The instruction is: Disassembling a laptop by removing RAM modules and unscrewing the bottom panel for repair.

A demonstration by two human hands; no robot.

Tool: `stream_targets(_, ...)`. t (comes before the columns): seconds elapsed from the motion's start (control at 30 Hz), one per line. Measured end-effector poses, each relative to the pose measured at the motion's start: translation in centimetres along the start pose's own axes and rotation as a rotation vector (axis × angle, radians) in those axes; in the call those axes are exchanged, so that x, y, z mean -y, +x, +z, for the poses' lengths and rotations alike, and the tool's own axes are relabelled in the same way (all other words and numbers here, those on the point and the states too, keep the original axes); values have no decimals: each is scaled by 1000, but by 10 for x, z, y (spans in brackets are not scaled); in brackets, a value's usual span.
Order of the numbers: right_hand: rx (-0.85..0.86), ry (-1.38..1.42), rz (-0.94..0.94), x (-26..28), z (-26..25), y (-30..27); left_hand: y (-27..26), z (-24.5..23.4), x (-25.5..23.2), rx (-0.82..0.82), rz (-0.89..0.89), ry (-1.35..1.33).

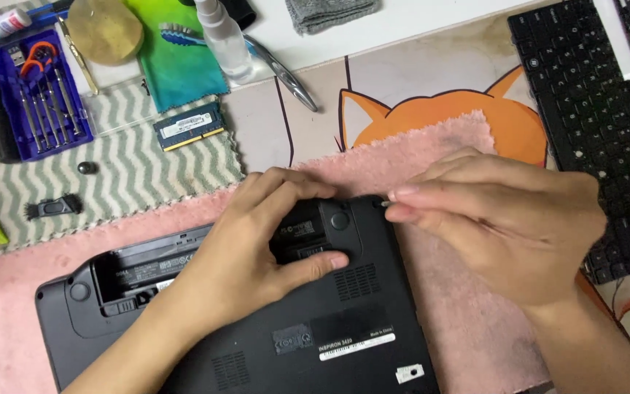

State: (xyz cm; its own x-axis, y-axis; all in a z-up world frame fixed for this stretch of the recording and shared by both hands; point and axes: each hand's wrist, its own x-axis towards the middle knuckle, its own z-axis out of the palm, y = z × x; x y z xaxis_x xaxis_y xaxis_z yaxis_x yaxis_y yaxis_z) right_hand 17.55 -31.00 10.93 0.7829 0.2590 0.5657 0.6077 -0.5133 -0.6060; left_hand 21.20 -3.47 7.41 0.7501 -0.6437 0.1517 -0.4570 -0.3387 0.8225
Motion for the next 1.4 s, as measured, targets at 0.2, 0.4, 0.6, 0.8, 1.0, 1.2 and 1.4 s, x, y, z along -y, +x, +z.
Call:
stream_targets(0.2, 41, 7, -69, 3, -1, 1, 1, -1, -1, 5, 23, 9)
stream_targets(0.4, 102, 30, -115, -25, -7, -10, 0, -1, -1, 17, 30, 25)
stream_targets(0.6, 125, 156, -16, -16, 2, -7, -3, 1, 7, -2, 73, 69)
stream_targets(0.8, -47, 12, -164, -31, 7, -17, -6, 4, 11, -18, 117, 59)
stream_targets(1.0, 65, -2, -194, -11, 0, -9, -5, 8, 20, -20, 106, 39)
stream_targets(1.2, 143, 35, -169, -14, 3, -7, -5, 9, 23, -28, 102, 26)
stream_targets(1.4, -9, 2, -70, -24, 0, -15, -4, 8, 20, -4, 58, 37)
